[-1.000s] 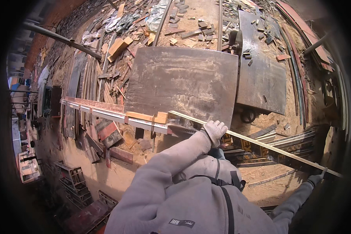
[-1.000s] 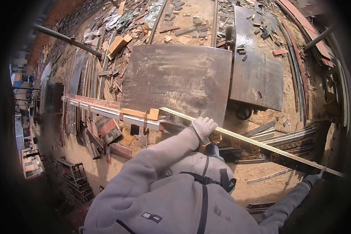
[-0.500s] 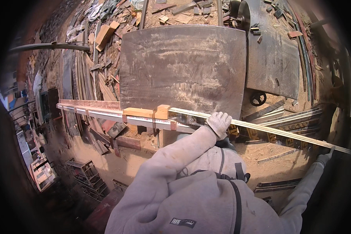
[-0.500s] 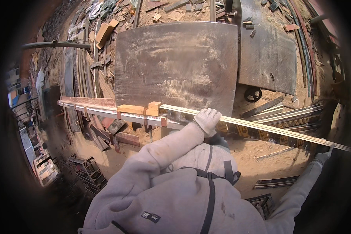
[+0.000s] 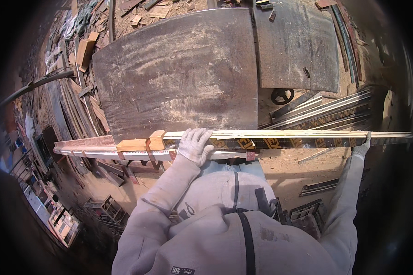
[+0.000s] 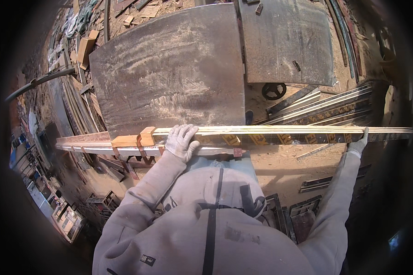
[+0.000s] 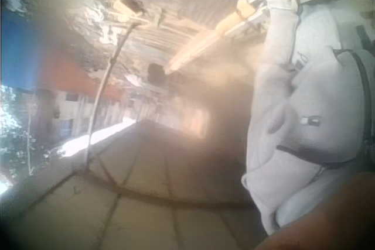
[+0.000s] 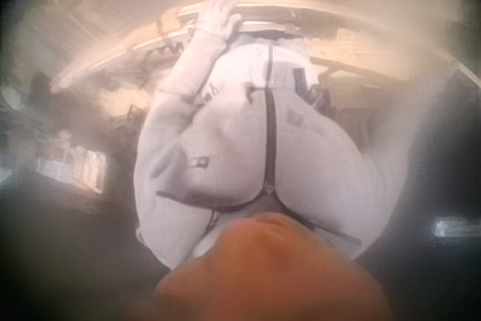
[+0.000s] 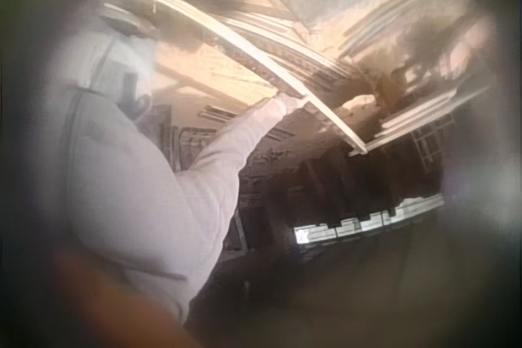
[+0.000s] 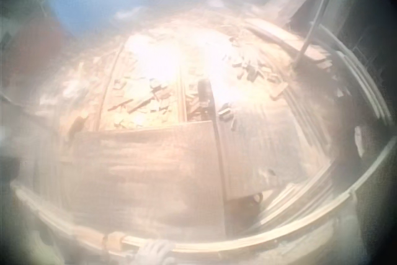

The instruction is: The person repeatedly places thin wooden strips on a table saw, cuts them to length, and stacks the cut pieces. The person then gathers the cut pieces and carries them to another area.

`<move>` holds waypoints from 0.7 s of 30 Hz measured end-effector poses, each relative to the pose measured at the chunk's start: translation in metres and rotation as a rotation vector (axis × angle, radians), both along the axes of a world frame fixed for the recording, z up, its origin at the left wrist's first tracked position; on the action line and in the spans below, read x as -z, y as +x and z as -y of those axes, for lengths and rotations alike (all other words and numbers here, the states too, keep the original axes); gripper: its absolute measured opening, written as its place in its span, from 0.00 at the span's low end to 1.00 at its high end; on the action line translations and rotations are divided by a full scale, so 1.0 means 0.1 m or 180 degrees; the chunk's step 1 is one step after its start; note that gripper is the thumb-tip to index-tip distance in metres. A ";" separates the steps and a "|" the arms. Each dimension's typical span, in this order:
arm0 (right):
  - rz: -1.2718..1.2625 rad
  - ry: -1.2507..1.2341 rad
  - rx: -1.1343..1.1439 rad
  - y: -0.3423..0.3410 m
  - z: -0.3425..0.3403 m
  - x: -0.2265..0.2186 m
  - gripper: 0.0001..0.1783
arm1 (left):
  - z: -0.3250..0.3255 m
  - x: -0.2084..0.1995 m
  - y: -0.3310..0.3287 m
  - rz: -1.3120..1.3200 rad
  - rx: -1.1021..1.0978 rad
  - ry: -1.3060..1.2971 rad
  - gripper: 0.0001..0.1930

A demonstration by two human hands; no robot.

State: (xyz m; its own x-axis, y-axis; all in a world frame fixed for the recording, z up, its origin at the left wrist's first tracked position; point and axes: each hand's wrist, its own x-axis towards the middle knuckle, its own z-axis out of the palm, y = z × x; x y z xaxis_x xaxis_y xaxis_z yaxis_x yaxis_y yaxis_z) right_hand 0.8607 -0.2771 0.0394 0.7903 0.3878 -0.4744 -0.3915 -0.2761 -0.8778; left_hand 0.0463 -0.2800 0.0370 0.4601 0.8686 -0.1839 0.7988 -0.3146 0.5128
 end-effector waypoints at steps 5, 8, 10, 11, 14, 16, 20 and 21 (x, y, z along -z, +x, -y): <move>0.0385 -0.0512 0.0716 -0.35 -0.14 0.43 0.41 | -0.09 0.19 0.13 -0.0094 -0.0098 0.0177 0.29; -0.0050 -0.0219 0.0319 -0.39 -0.22 0.63 0.30 | -0.12 0.30 0.18 -0.0203 -0.0143 0.0147 0.26; -0.0027 -0.0335 0.0281 -0.39 -0.25 0.79 0.24 | -0.11 0.36 0.23 -0.0243 -0.0181 0.0176 0.25; -0.0012 -0.0277 0.0059 -0.41 -0.25 0.83 0.24 | -0.12 0.38 0.26 -0.0264 -0.0196 0.0208 0.24; 0.0013 -0.0388 0.0331 -0.50 -0.33 0.93 0.27 | -0.23 0.32 0.28 -0.0353 -0.0174 0.0245 0.23; -0.0263 -0.0430 0.0196 -0.53 -0.49 0.92 0.25 | -0.37 0.26 0.28 -0.0278 -0.0213 0.0393 0.21; -0.0366 -0.0647 0.0103 -0.47 -0.68 1.03 0.18 | -0.51 0.25 0.18 -0.0324 -0.0224 0.0604 0.19; -0.0409 -0.0657 -0.0117 -0.40 -0.66 1.06 0.18 | -0.48 0.31 0.16 -0.0364 -0.0455 0.0558 0.18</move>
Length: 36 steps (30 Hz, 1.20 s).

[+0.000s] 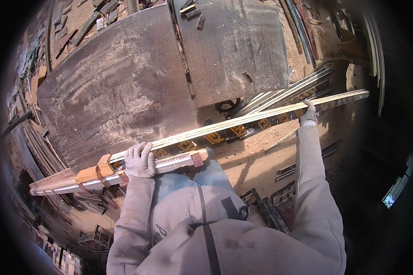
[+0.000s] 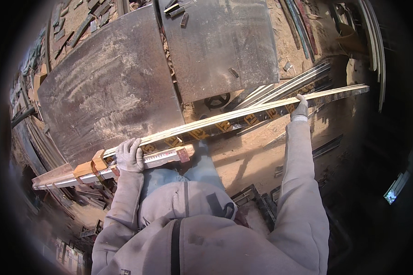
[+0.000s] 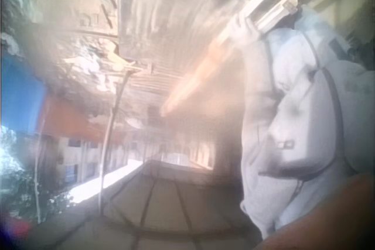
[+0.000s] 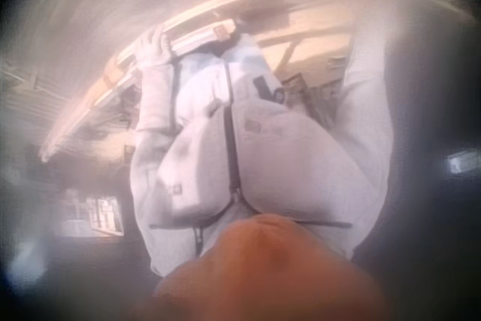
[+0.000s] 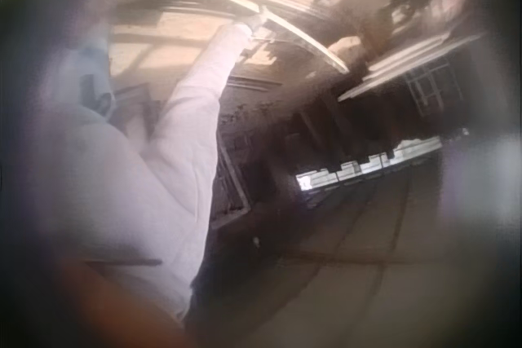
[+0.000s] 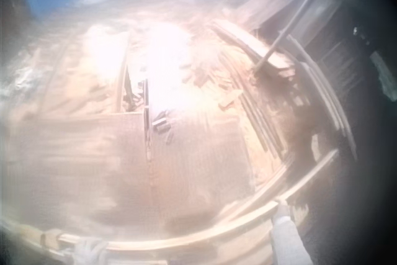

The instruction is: The person repeatedly places thin wooden strips on a table saw, cuts them to length, and stacks the cut pieces. The person then gathers the cut pieces and carries them to another area.

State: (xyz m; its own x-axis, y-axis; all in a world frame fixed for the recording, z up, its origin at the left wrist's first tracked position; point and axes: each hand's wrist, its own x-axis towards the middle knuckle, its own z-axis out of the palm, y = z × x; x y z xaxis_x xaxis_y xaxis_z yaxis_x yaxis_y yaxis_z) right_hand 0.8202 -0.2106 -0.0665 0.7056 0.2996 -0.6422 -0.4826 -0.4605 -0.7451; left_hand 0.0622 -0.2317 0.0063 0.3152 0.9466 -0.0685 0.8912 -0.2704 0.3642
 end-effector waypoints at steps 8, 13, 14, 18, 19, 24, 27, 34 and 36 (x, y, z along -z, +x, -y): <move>0.0542 -0.0871 0.0378 -0.01 -0.42 -0.19 0.17 | -0.27 -0.09 0.12 0.0231 0.0347 0.0701 0.15; 0.0469 -0.1149 -0.0475 0.07 -1.65 -1.00 0.24 | -1.24 -0.70 -0.12 0.0152 0.0065 0.0534 0.14; 0.0413 -0.1197 -0.0338 0.04 -1.66 -1.03 0.25 | -1.27 -0.77 -0.11 0.0132 0.0065 0.0530 0.14; 0.0653 -0.1179 0.0012 -0.06 -1.50 -0.87 0.29 | -1.20 -0.80 -0.02 0.0232 0.0126 0.0710 0.13; 0.0659 -0.1084 -0.0221 -0.09 -1.53 -0.87 0.30 | -1.20 -0.79 -0.03 0.0175 -0.0124 0.0559 0.12; 0.0692 -0.2167 -0.0786 -0.51 -1.80 -1.42 0.53 | -1.37 -0.84 -0.13 0.0115 -0.0077 0.0642 0.11; 0.4094 -0.2492 -0.2298 -1.06 -1.51 -1.83 0.70 | -1.36 -0.86 -0.04 0.0135 0.0024 0.0760 0.11; 0.4463 -0.1335 -0.6783 -1.73 -1.50 -1.88 0.40 | -1.26 -0.84 0.35 0.0083 -0.0067 0.0627 0.11; 0.4532 -0.1273 -0.6993 -1.71 -1.60 -1.87 0.31 | -1.28 -0.86 0.45 0.0119 -0.0197 0.0540 0.11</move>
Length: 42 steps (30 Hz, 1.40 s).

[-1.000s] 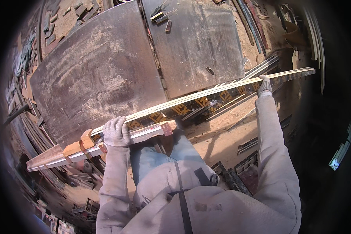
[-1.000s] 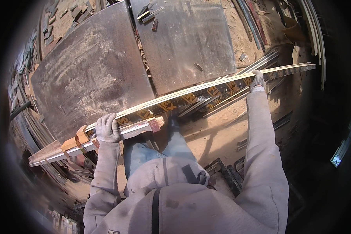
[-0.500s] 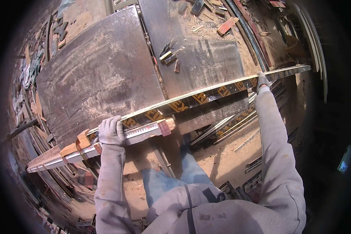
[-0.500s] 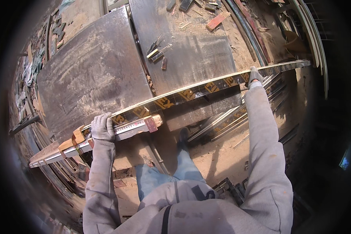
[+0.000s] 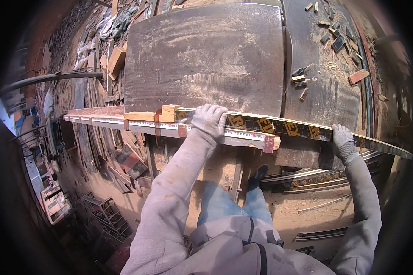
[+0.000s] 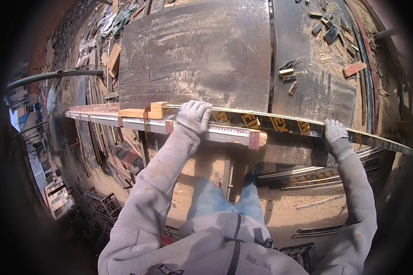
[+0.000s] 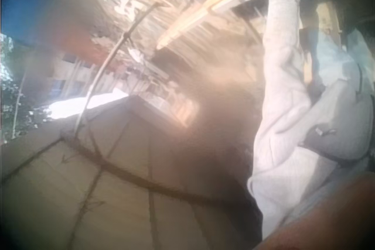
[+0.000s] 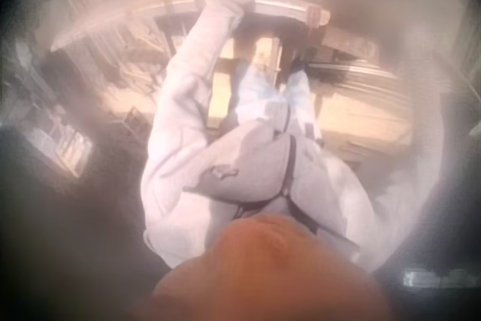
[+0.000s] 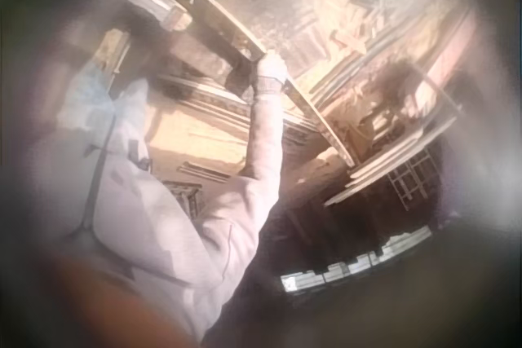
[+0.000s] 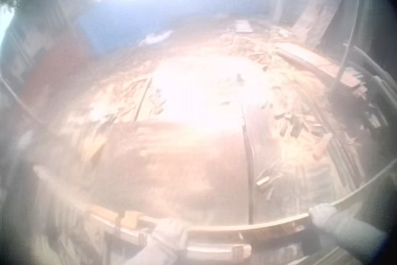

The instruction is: The person repeatedly places thin wooden strips on a table saw, cuts them to length, and stacks the cut pieces. The person then gathers the cut pieces and carries them to another area.

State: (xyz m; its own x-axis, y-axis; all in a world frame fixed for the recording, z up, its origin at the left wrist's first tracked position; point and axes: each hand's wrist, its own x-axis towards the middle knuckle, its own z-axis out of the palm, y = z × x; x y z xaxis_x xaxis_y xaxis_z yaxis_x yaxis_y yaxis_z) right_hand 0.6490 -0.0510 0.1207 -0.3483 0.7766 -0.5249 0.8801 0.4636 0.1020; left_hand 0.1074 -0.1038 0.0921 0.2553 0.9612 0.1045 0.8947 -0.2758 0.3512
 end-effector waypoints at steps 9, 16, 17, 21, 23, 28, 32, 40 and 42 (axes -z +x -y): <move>-0.0007 -0.0148 -0.0426 -0.37 -0.05 0.00 0.31 | -0.03 -0.13 -0.06 0.0025 0.0149 -0.0116 0.16; 0.0314 -0.0140 0.0047 -0.69 -0.09 0.03 0.34 | -0.13 -0.04 -0.24 0.0020 0.0053 -0.0246 0.12; 0.0322 -0.0054 0.0048 -0.71 -0.10 0.02 0.35 | -0.16 -0.03 -0.24 0.0032 0.0063 -0.0234 0.12; 0.0123 0.0017 -0.0066 -0.79 -0.15 0.04 0.35 | -0.19 0.00 -0.26 0.0030 0.0051 -0.0241 0.12; 0.0163 -0.0045 -0.0051 -0.82 -0.17 0.06 0.35 | -0.19 0.01 -0.28 0.0006 0.0032 -0.0259 0.12; 0.0130 -0.0218 0.0088 -0.85 -0.19 0.05 0.37 | -0.19 0.05 -0.29 -0.0032 0.0078 -0.0067 0.11; 0.0151 -0.0122 0.0128 -0.86 -0.22 0.02 0.36 | -0.24 0.08 -0.30 0.0060 0.0079 -0.0088 0.13; 0.0255 -0.0227 0.0188 -0.92 -0.32 -0.08 0.39 | -0.35 0.01 -0.33 0.0016 0.0107 -0.0031 0.12; 0.0336 -0.0264 0.0200 -0.92 -0.35 -0.14 0.41 | -0.39 -0.04 -0.32 0.0109 0.0139 -0.0026 0.12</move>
State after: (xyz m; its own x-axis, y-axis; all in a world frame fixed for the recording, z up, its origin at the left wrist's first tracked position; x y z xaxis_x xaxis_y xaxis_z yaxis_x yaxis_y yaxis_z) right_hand 0.5567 -0.0161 0.1343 -0.2399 0.7475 -0.6194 0.8941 0.4187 0.1590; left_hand 0.0752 -0.0653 0.0963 0.2935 0.9500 0.1061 0.8693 -0.3114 0.3839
